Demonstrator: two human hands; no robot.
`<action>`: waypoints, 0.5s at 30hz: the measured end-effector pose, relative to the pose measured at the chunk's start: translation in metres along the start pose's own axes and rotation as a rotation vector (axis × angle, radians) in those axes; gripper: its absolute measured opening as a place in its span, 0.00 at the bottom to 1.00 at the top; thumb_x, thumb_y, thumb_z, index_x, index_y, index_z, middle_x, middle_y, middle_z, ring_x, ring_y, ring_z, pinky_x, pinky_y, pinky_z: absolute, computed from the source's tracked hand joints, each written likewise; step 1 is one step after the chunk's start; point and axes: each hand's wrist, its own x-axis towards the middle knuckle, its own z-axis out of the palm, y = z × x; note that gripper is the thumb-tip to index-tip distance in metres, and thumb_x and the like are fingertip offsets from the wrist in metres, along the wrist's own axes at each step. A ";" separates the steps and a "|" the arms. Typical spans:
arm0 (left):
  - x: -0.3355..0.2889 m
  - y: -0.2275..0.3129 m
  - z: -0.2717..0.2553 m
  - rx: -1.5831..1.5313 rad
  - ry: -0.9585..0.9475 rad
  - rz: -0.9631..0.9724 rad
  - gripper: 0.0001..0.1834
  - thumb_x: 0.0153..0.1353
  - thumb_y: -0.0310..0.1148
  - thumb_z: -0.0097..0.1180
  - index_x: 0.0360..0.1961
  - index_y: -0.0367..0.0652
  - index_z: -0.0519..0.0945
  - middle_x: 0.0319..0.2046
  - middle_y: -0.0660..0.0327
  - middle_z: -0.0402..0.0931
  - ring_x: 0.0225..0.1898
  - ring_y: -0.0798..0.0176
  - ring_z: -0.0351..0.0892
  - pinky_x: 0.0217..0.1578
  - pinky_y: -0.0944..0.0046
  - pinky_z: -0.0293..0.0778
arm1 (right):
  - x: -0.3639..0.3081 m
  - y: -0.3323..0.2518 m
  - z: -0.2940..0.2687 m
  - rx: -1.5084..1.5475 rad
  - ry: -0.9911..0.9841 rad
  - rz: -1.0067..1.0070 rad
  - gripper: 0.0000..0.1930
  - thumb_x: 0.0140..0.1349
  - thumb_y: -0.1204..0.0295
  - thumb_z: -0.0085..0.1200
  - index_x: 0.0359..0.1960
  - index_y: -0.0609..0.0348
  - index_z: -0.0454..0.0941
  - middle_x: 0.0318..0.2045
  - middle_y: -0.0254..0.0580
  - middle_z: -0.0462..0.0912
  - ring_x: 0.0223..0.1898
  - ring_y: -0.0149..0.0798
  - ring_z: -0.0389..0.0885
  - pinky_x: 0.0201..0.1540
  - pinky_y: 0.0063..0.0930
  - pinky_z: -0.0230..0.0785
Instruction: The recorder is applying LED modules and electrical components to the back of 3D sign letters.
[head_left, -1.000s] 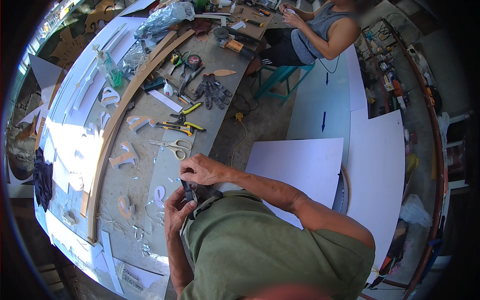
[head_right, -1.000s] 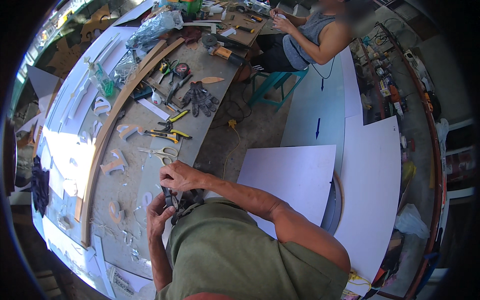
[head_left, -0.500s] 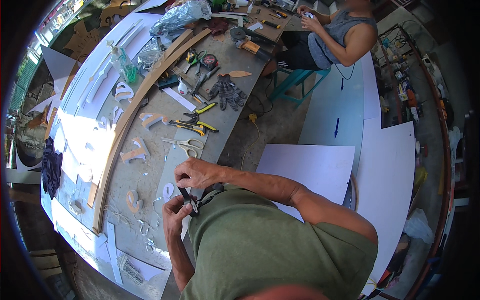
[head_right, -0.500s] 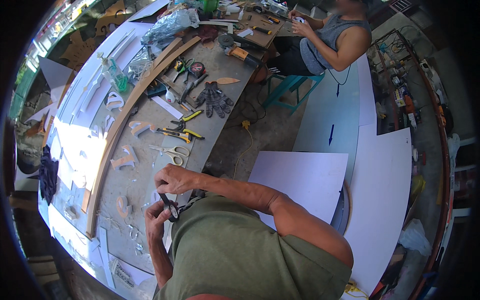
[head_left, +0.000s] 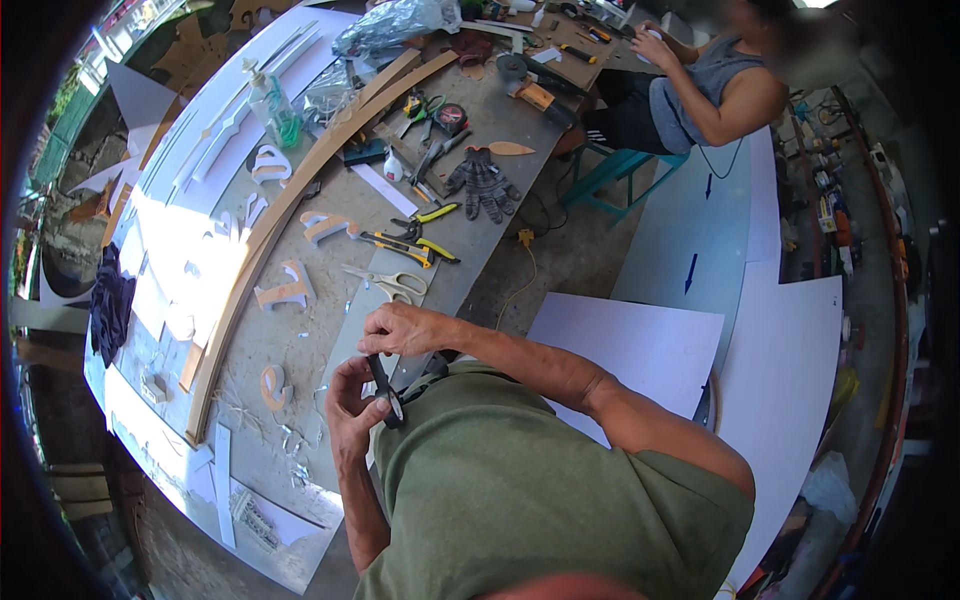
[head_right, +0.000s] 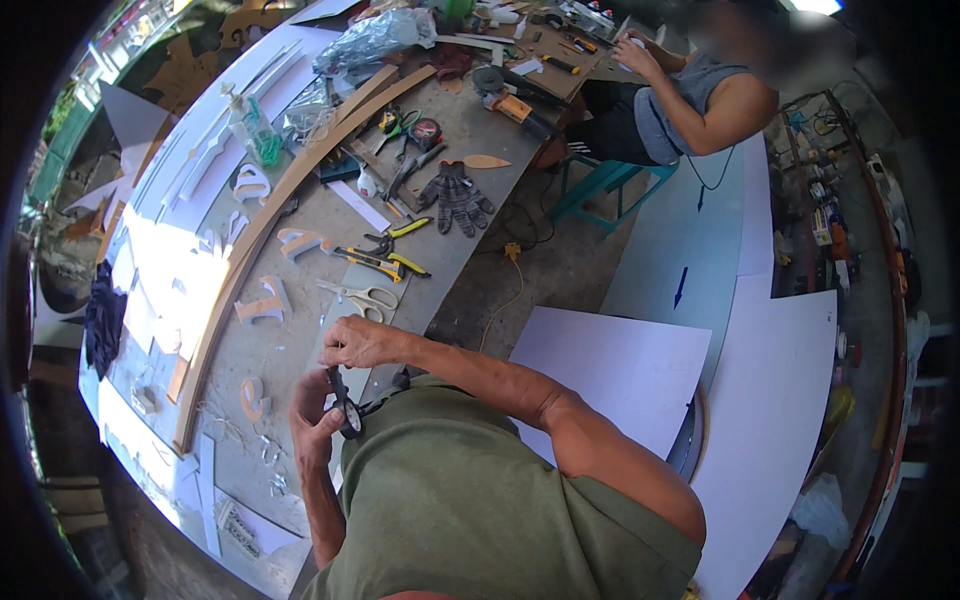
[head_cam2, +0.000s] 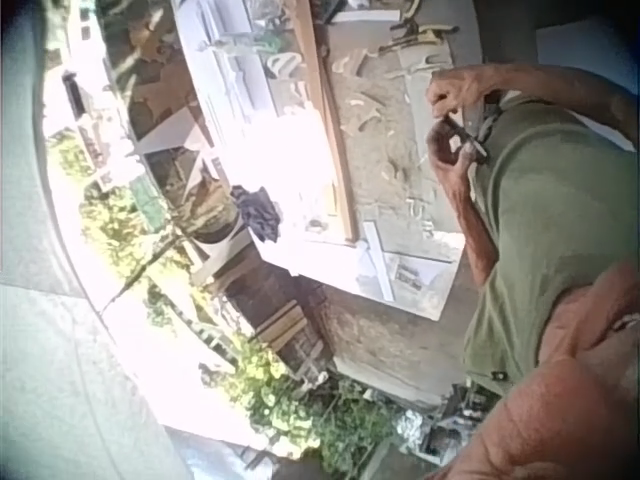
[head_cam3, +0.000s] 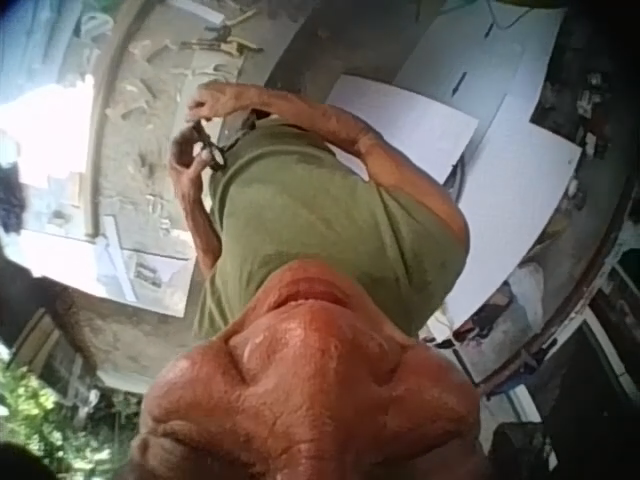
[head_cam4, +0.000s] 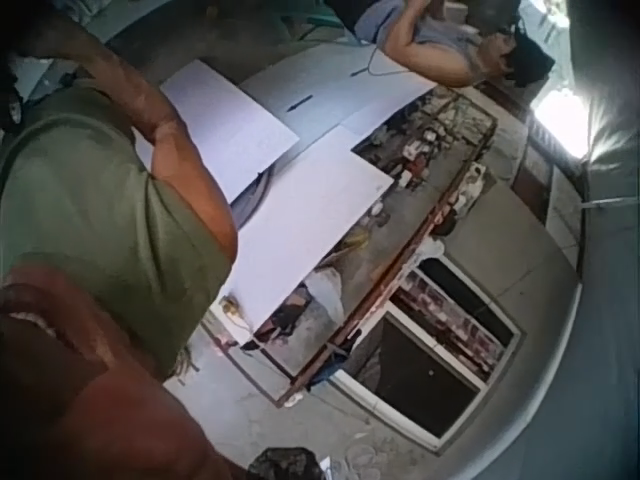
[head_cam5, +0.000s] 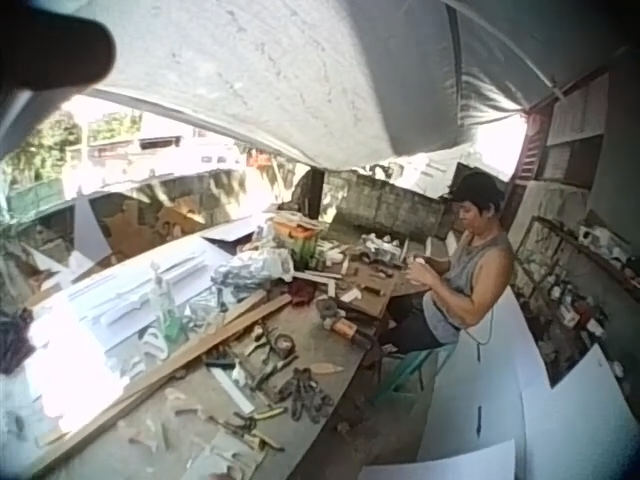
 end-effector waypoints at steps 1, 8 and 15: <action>0.002 0.006 0.006 -0.064 0.017 0.016 0.50 0.41 0.45 0.80 0.63 0.35 0.69 0.52 0.54 0.76 0.52 0.59 0.76 0.46 0.61 0.80 | 0.002 0.005 -0.001 0.018 0.039 -0.020 0.20 0.67 0.57 0.58 0.33 0.68 0.84 0.21 0.42 0.81 0.25 0.33 0.78 0.30 0.33 0.70; 0.001 0.009 -0.005 -0.132 -0.082 -0.053 0.37 0.49 0.26 0.76 0.62 0.33 0.75 0.53 0.57 0.75 0.55 0.63 0.74 0.46 0.65 0.83 | -0.003 0.007 0.001 0.096 0.018 0.060 0.22 0.70 0.55 0.56 0.35 0.66 0.85 0.21 0.40 0.80 0.25 0.31 0.78 0.29 0.29 0.69; -0.021 -0.005 -0.020 -0.114 0.034 -0.068 0.36 0.48 0.28 0.76 0.61 0.33 0.78 0.54 0.58 0.76 0.54 0.63 0.75 0.49 0.63 0.82 | 0.014 0.009 0.026 0.049 -0.050 0.015 0.22 0.71 0.54 0.55 0.35 0.65 0.85 0.21 0.44 0.80 0.24 0.35 0.78 0.29 0.33 0.69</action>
